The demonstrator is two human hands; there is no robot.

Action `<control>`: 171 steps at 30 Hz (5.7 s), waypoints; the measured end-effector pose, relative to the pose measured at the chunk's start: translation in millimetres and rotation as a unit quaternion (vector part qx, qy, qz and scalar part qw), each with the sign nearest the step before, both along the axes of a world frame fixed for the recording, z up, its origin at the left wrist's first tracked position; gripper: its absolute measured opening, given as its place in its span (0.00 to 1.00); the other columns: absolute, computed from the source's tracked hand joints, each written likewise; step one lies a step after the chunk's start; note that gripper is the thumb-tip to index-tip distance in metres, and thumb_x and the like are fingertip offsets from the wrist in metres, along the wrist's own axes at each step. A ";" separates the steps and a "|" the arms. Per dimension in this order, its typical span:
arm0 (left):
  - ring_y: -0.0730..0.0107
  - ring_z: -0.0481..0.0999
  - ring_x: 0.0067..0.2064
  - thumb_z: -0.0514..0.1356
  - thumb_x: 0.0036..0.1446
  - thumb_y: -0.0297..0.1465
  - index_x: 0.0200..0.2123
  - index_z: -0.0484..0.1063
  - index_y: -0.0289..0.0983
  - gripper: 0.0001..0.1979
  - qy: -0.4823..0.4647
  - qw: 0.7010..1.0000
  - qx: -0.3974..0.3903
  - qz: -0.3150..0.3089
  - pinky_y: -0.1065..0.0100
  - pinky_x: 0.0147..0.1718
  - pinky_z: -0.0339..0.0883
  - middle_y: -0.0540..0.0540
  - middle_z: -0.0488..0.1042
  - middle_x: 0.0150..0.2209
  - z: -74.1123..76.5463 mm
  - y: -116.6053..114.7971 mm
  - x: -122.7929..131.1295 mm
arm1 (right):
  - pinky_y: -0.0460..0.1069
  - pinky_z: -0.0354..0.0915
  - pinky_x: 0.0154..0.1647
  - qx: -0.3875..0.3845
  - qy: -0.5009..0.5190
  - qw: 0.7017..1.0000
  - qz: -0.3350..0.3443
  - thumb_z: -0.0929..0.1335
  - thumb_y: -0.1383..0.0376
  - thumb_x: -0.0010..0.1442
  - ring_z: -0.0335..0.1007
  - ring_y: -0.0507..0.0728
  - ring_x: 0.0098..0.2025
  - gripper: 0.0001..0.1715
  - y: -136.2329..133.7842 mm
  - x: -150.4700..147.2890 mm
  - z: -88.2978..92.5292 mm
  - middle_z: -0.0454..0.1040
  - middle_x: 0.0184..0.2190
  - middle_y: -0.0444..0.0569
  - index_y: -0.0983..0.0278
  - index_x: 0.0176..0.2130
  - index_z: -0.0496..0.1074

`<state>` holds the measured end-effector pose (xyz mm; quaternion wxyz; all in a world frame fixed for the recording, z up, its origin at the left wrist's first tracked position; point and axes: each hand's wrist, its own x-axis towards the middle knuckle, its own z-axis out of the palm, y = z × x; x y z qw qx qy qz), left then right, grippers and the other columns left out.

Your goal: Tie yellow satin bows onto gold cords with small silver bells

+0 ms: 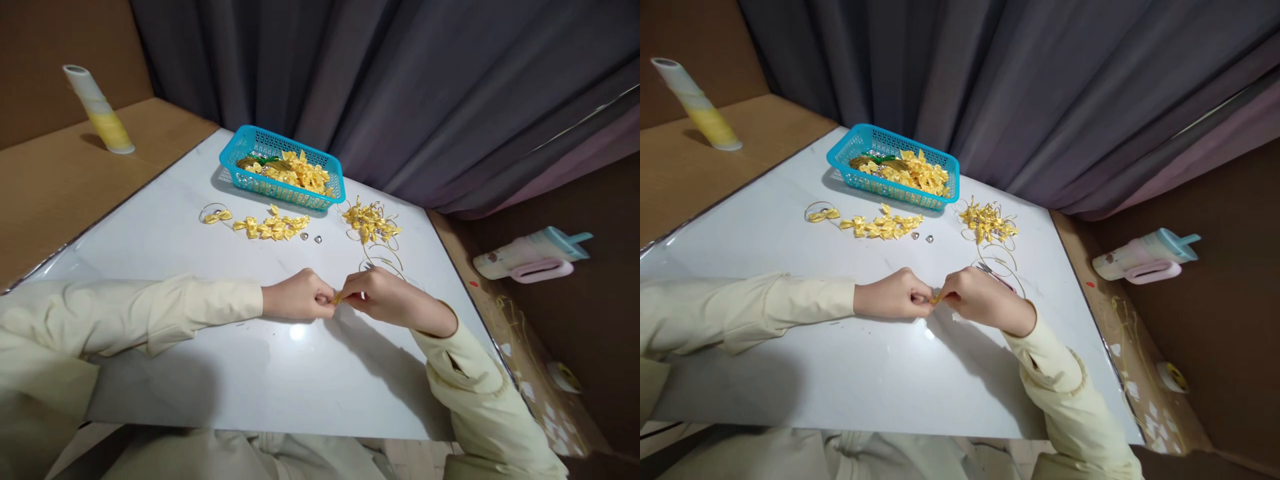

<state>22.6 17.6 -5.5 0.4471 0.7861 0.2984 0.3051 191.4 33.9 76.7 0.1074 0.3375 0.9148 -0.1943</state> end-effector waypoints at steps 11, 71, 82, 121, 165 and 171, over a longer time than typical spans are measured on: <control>0.80 0.46 0.20 0.52 0.44 0.27 0.13 0.49 0.36 0.14 0.002 0.999 0.036 0.003 0.75 0.18 0.46 0.56 0.46 0.14 2.0 -2.4 0.0 | 0.42 0.58 0.26 -0.043 0.005 0.999 0.015 0.63 0.78 0.50 0.69 0.48 0.24 0.16 9.1 -2.7 0.0 0.78 0.28 0.46 0.65 0.31 0.78; 0.79 0.49 0.21 0.54 0.49 0.31 0.21 0.71 0.30 0.11 -0.008 0.984 -0.069 0.163 0.75 0.18 0.45 0.55 0.53 0.15 10.9 -4.9 -5.9 | 0.41 0.57 0.17 -0.158 0.423 0.821 -0.349 0.66 0.67 0.49 0.59 0.46 0.15 0.11 -45.5 -21.2 -54.0 0.61 0.15 0.35 0.62 0.26 0.56; 0.81 0.51 0.16 0.54 0.54 0.35 0.18 0.66 0.32 0.16 -0.022 0.984 -0.093 0.152 0.76 0.15 0.46 0.56 0.54 0.11 19.0 -9.5 -6.5 | 0.43 0.58 0.17 -0.161 0.460 0.789 -0.374 0.63 0.67 0.55 0.60 0.48 0.14 0.07 -47.8 -22.1 -53.6 0.67 0.14 0.40 0.64 0.26 0.64; 0.81 0.52 0.17 0.59 0.50 0.38 0.19 0.67 0.33 0.16 -0.062 0.966 -0.093 0.235 0.75 0.15 0.45 0.56 0.56 0.13 11.1 2.2 -0.4 | 0.41 0.55 0.10 -0.313 0.513 0.697 -0.392 0.70 0.58 0.49 0.62 0.48 0.12 0.19 -41.5 -24.9 -53.5 0.68 0.15 0.37 0.62 0.29 0.56; 0.81 0.50 0.18 0.52 0.50 0.30 0.14 0.58 0.34 0.14 0.063 0.994 0.030 0.087 0.76 0.18 0.47 0.57 0.51 0.13 8.9 -6.0 -4.6 | 0.43 0.52 0.22 -0.078 0.405 0.880 -0.235 0.61 0.66 0.59 0.56 0.48 0.20 0.15 -28.5 -5.4 -52.2 0.61 0.21 0.37 0.63 0.44 0.50; 0.81 0.51 0.18 0.53 0.51 0.30 0.15 0.60 0.34 0.14 0.059 0.996 0.025 0.058 0.76 0.18 0.47 0.56 0.54 0.13 6.7 -7.5 -4.5 | 0.42 0.49 0.22 -0.140 0.420 0.866 -0.235 0.62 0.69 0.56 0.52 0.47 0.20 0.20 -26.5 -4.3 -51.7 0.58 0.19 0.34 0.63 0.47 0.49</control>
